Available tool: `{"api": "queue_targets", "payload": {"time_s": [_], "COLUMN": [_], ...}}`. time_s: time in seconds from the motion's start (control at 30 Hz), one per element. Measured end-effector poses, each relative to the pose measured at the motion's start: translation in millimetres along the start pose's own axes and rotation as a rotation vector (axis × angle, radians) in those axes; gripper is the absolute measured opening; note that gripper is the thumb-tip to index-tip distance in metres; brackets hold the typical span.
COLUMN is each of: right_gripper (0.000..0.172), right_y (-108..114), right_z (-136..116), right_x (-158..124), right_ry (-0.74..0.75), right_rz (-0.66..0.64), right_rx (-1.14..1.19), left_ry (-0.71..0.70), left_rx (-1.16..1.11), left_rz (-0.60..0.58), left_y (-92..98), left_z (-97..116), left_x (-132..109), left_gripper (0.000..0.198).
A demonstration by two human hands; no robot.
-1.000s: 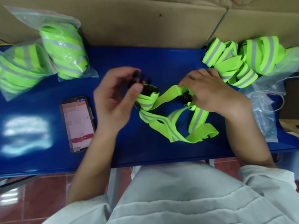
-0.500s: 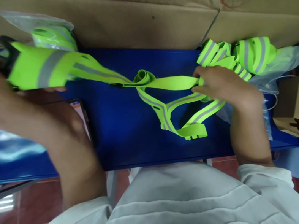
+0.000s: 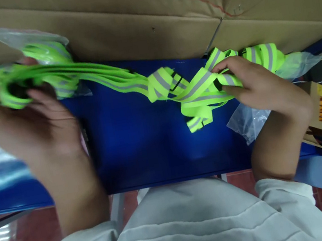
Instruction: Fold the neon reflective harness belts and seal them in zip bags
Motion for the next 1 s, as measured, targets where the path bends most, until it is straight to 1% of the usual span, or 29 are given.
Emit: {"api": "queue_targets", "payload": {"time_s": [0.07,0.13,0.2,0.27,0.3,0.33,0.37,0.43,0.47,0.5,0.53,0.57,0.63,0.73,0.8,0.83,0.87,0.93,0.97,1.0], "right_gripper": [0.056,0.061,0.062,0.061,0.058,0.054,0.048,0.036,0.033,0.031,0.029,0.028,0.027,0.043,0.058,0.063,0.065,0.06,0.056,0.055], "right_y": [0,-4,-9,-13,-14,-15,-15,-14,-14,-15,-17,-21,-32,-52,-62,-66,-68,-68,-67,-64], "right_z": [-7,-14,-21,-28,-31,-33,-35,-36,-35,-34,-32,-30,-28,-30,-34,-37,-38,-39,-38,-36], "right_x": [4,8,13,16,16,16,14,11,10,10,10,11,14,20,24,25,27,29,30,31], "right_ry": [0.018,0.024,0.047,0.094,0.129,0.16,0.18,0.168,0.14,0.109,0.082,0.063,0.032,-0.031,-0.07,-0.077,-0.072,-0.056,-0.053,-0.052], "right_rz": [-0.029,-0.077,-0.13,-0.216,-0.279,-0.357,-0.436,-0.551,-0.568,-0.544,-0.49,-0.433,-0.366,-0.363,-0.367,-0.366,-0.364,-0.327,-0.295,-0.256], "right_rx": [0.058,0.109,0.132,0.158,0.187,0.225,0.27,0.338,0.343,0.317,0.261,0.185,0.031,-0.121,-0.209,-0.248,-0.278,-0.312,-0.315,-0.305], "left_ry": [0.124,0.232,0.275,0.242,0.2,0.145,0.075,-0.063,-0.111,-0.128,-0.125,-0.096,-0.013,0.036,-0.024,-0.067,-0.107,-0.172,-0.207,-0.238], "left_rx": [-0.031,-0.01,0.052,0.145,0.185,0.217,0.23,0.194,0.159,0.125,0.097,0.078,0.056,0.006,-0.057,-0.093,-0.124,-0.14,-0.107,-0.009], "left_rz": [-0.104,-0.185,-0.288,-0.409,-0.436,-0.432,-0.384,-0.215,-0.141,-0.093,-0.067,-0.061,-0.07,-0.073,-0.065,-0.058,-0.047,-0.03,-0.036,-0.083], "left_y": [-29.5,-50.1,-59.7,-61.4,-60.5,-59.1,-57.4,-53.9,-52.2,-50.7,-49.3,-48.0,-45.6,-42.1,-38.7,-36.4,-33.5,-26.7,-23.5,-21.1], "left_z": [-26,-48,-62,-65,-64,-62,-60,-59,-60,-63,-66,-70,-77,-82,-82,-82,-83,-86,-89,-91], "left_x": [-21,-44,-61,-71,-72,-72,-69,-60,-54,-49,-45,-42,-40,-39,-34,-30,-24,-13,-8,-5], "left_gripper": [0.029,0.037,0.041,0.037,0.031,0.027,0.024,0.025,0.027,0.028,0.03,0.032,0.037,0.043,0.045,0.047,0.049,0.053,0.054,0.054]}}
Point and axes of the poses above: each hand's wrist, its own x-axis towards the middle knuckle, its own y-axis out of the back of the hand, z = x × y, the point moved 1 cm from there along x, towards the middle knuckle, and after that the axes turned 6 degrees about z, right-handed, at the moved point
